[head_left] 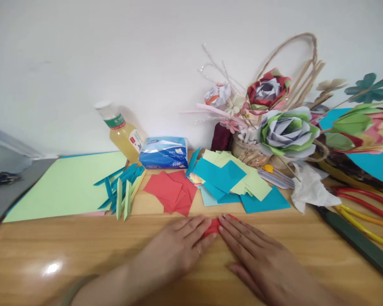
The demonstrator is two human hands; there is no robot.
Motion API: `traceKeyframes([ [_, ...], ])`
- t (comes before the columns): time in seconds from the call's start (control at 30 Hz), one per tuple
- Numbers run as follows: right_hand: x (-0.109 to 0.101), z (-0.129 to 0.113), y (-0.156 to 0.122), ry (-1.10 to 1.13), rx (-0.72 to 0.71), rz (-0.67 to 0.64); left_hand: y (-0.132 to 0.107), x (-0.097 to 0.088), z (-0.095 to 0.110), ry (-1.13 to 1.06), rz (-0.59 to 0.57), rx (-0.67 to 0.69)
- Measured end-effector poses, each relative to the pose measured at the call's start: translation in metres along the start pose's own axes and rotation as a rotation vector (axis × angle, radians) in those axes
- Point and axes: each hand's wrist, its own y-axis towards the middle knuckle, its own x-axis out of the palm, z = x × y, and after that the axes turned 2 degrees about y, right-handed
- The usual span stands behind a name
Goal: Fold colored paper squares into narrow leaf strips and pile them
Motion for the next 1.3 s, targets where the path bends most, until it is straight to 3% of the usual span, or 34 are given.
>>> traceKeyframes([
  [0.23, 0.000, -0.002, 0.003, -0.047, 0.004, 0.032, 0.000, 0.002, 0.003, 0.048, 0.050, -0.016],
  [0.6, -0.001, 0.018, -0.010, -0.150, 0.057, 0.057, -0.001, -0.007, -0.005, -0.013, 0.048, -0.014],
  [0.83, 0.001, 0.020, -0.004, -0.144, 0.035, 0.217, -0.002, -0.001, -0.007, -0.008, 0.166, 0.055],
  [1.07, 0.007, 0.016, 0.008, 0.024, 0.011, 0.167, 0.004, 0.010, 0.001, 0.005, 0.341, -0.018],
  [1.3, 0.010, 0.011, 0.013, 0.191, 0.038, 0.106, 0.011, 0.006, 0.000, -0.052, 0.250, -0.001],
])
